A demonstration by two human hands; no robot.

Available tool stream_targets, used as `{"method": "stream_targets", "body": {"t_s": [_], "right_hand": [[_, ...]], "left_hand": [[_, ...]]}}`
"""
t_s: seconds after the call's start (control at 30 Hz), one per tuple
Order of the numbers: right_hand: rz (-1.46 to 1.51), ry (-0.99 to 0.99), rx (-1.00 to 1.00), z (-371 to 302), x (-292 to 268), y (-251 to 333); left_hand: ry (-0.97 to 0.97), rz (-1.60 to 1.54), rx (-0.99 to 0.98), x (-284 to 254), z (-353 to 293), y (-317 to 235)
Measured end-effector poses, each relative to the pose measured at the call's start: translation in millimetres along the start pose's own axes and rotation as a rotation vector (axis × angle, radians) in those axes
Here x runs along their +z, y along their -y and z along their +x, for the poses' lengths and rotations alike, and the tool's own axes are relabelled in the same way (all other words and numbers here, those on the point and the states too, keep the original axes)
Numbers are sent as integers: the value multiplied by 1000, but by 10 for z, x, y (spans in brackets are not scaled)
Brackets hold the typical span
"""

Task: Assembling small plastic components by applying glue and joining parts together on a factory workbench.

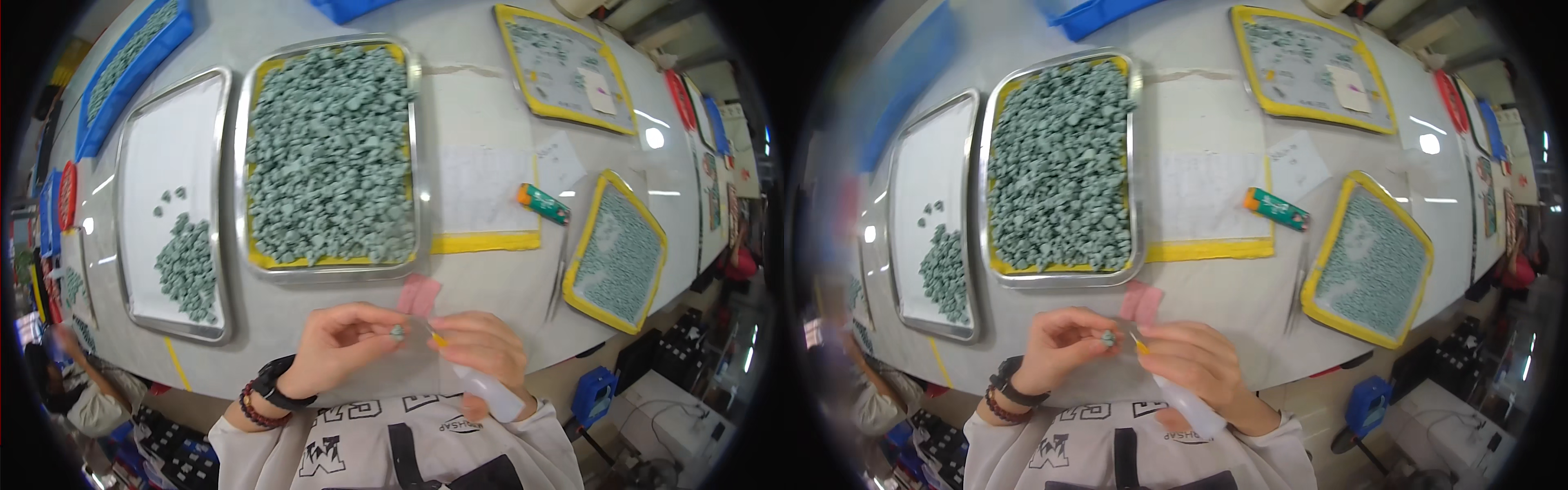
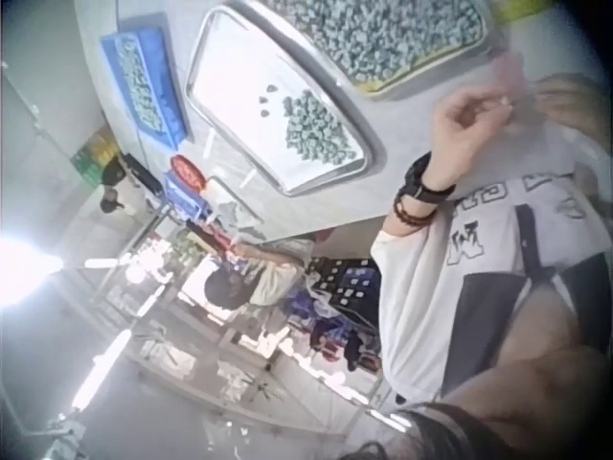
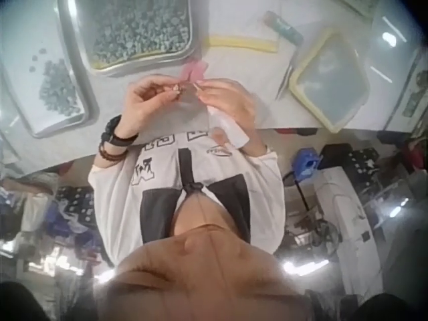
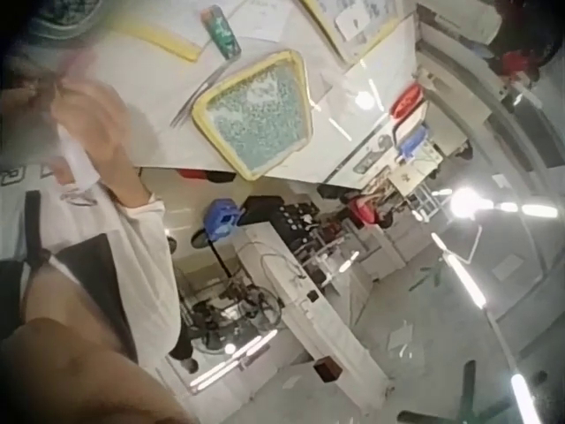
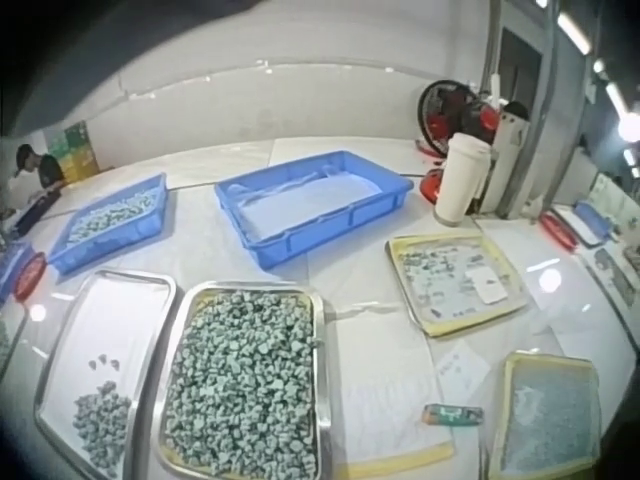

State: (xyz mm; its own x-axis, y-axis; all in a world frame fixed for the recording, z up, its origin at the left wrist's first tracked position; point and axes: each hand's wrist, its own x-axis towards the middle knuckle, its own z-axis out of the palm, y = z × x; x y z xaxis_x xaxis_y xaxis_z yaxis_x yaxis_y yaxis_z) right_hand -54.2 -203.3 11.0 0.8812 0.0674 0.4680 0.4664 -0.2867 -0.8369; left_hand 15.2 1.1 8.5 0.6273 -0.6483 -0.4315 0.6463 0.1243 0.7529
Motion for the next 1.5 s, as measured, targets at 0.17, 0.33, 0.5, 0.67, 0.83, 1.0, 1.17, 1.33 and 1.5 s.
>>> {"method": "stream_targets", "body": {"t_s": [0.17, 0.33, 0.5, 0.67, 0.83, 1.0, 1.17, 1.33, 1.5], "right_hand": [[-594, 45, 42, -17, -179, -219], [-880, 76, 114, -5, -274, -151], [-1111, -382, 393, -130, -905, -10], [-1048, -372, 475, -223, -1089, -131], [-1142, -285, 443, -206, -1074, -187], [-1082, -272, 387, -161, -947, -63], [-498, 36, 86, 65, -253, 313], [-457, 64, 71, 115, 54, 202], [-503, 87, 67, 117, 115, 207]], "left_hand": [[-40, 7, 8, -33, 0, 35], [-53, 33, -32, -13, 19, 18], [-29, 43, -35, -8, 0, 15], [-18, 55, -45, -3, 24, 22], [-11, 56, -40, -19, 22, 25], [17, 36, -73, 15, 22, -5], [74, -28, -88, 1, -8, 43], [131, 39, -12, 28, 15, 10], [116, 46, -7, -1, -14, 19]]}}
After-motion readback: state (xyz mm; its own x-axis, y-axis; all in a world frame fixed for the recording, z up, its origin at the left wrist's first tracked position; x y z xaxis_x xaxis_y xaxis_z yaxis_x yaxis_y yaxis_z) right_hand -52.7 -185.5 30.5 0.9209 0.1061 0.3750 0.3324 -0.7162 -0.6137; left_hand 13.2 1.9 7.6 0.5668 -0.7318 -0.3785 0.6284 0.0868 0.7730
